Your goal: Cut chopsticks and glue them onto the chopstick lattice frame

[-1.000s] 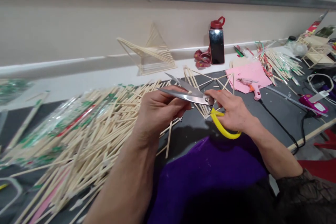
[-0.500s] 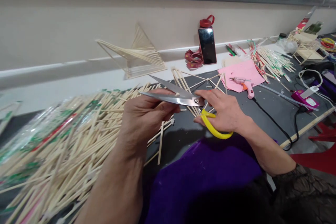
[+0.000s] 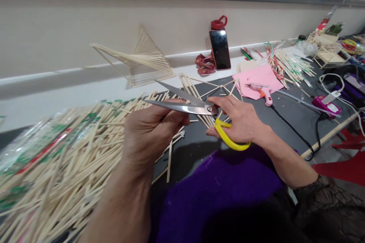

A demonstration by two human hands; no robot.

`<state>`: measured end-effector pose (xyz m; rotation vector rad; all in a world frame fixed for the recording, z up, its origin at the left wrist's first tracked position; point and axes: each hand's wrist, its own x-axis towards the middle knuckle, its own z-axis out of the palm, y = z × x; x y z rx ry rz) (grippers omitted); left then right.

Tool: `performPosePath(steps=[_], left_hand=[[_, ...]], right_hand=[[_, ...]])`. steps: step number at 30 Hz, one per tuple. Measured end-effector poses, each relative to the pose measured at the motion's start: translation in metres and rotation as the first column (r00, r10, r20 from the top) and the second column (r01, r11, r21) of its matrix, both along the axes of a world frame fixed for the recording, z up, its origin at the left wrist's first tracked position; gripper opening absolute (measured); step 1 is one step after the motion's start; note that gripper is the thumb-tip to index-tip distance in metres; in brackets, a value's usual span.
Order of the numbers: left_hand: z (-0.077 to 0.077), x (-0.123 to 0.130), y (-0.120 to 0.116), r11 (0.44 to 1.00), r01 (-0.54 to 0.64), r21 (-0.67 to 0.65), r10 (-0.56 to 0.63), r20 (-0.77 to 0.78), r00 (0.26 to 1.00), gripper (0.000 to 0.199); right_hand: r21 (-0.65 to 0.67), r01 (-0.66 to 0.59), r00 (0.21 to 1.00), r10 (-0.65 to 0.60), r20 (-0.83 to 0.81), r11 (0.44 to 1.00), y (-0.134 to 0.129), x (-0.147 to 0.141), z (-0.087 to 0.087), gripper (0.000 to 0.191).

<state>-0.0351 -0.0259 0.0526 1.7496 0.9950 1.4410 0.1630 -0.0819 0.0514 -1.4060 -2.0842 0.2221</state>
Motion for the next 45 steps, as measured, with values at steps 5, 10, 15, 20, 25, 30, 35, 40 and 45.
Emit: performPosePath(steps=[5,10,15,20,25,30,35,40,45], left_hand=[[0.009,0.002,-0.005,0.99,0.098,-0.097,-0.093,0.059,0.994,0.012],[0.013,0.002,-0.009,0.984,0.113,-0.136,-0.1,0.1,0.99,0.008],[0.009,0.002,-0.008,0.986,0.11,-0.122,-0.094,0.127,0.987,0.005],[0.009,0.005,-0.01,0.987,0.094,-0.133,-0.081,0.098,0.992,0.006],[0.016,0.011,-0.015,0.985,0.033,-0.172,-0.013,0.112,0.994,0.007],[0.019,0.012,-0.012,0.986,0.024,-0.164,-0.013,0.073,0.997,0.006],[0.011,0.01,-0.008,0.995,0.054,-0.084,-0.04,0.163,0.986,0.008],[0.008,0.004,-0.007,0.985,0.175,-0.009,-0.174,0.018,0.985,0.007],[0.008,0.004,-0.007,0.979,0.201,-0.032,-0.203,-0.045,0.978,0.018]], right_hand=[[-0.002,-0.009,1.0,0.009,0.026,1.0,0.001,0.001,-0.001,0.069],[0.017,-0.015,1.0,0.015,0.004,1.0,0.002,0.0,-0.005,0.064],[0.014,-0.053,0.998,0.054,-0.039,0.998,0.003,-0.001,-0.006,0.057],[-0.024,-0.052,0.998,0.051,-0.047,0.998,0.002,0.0,-0.002,0.05],[-0.052,-0.034,0.999,0.032,-0.035,0.998,0.001,0.002,-0.001,0.05],[-0.04,-0.018,1.0,0.018,-0.016,0.999,0.0,0.002,0.0,0.045],[0.009,-0.033,0.999,0.033,-0.008,0.999,0.0,0.004,-0.001,0.047],[0.061,-0.006,1.0,0.006,-0.004,0.998,-0.003,0.005,-0.003,0.052],[0.126,-0.008,1.0,0.005,0.029,0.992,-0.003,0.007,-0.008,0.058]])
